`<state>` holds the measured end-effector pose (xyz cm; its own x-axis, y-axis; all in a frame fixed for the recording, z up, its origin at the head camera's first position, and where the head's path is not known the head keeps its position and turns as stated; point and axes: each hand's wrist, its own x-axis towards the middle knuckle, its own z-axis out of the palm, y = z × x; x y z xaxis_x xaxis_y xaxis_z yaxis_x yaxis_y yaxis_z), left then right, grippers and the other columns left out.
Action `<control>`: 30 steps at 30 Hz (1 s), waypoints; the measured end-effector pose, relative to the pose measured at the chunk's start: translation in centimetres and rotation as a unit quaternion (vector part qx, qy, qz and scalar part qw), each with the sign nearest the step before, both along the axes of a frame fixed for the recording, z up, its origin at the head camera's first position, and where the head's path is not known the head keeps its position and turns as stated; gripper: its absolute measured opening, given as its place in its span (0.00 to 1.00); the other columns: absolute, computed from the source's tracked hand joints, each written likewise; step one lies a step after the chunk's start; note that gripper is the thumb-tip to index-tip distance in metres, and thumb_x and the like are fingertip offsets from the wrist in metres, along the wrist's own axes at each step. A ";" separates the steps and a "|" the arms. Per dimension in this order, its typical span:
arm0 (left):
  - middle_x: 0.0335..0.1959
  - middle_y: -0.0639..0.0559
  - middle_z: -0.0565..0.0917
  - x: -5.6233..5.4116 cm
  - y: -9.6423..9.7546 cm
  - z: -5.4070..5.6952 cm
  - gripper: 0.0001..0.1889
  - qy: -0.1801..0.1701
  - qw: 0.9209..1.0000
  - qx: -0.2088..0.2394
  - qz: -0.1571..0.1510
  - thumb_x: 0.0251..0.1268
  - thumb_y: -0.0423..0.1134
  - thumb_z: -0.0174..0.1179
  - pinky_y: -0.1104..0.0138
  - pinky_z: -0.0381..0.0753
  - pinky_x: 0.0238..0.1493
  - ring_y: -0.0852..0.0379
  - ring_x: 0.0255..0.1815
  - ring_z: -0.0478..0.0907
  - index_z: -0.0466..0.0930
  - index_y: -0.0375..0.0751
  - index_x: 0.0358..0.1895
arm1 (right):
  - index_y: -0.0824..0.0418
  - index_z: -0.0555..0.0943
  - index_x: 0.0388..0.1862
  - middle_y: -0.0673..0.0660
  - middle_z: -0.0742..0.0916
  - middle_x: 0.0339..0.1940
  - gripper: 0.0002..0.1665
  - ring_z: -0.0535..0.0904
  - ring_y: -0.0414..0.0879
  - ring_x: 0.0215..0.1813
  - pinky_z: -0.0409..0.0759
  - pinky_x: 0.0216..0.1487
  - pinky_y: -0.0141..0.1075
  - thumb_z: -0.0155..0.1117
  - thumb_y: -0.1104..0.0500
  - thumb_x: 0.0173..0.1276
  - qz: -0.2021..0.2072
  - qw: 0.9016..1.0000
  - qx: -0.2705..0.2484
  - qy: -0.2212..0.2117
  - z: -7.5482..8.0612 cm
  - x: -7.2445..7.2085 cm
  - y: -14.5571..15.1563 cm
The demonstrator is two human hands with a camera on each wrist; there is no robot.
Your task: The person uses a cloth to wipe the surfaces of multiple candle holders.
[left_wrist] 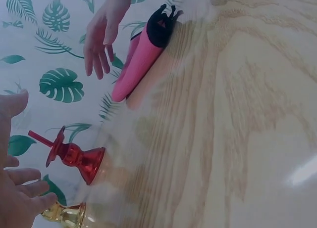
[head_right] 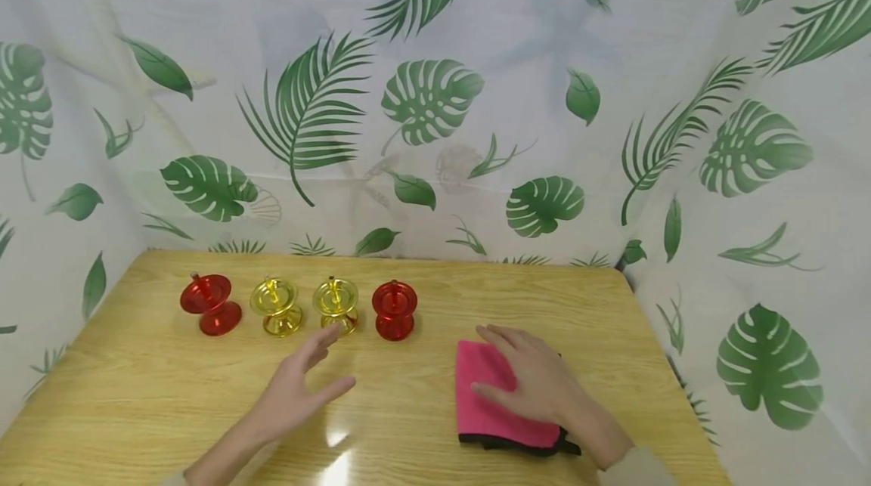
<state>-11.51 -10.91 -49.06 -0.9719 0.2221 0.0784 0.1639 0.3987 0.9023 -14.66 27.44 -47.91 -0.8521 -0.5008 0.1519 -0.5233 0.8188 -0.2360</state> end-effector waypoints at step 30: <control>0.73 0.30 0.76 -5.8 6.5 -4.1 0.43 0.032 0.998 0.042 0.037 0.74 0.48 0.66 0.40 0.71 0.76 0.32 0.74 0.74 0.55 0.28 0.81 | 0.57 0.83 0.66 0.57 0.88 0.59 0.29 0.86 0.55 0.59 0.86 0.56 0.52 0.67 0.41 0.75 0.001 0.993 0.041 -0.109 -1.4 -3.8 -1.1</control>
<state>-17.29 -4.39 -53.11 -0.9779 0.1397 0.1557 0.1947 0.3362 0.9215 -18.50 26.37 -49.34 -0.8595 -0.5052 -0.0773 -0.4686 0.8394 -0.2753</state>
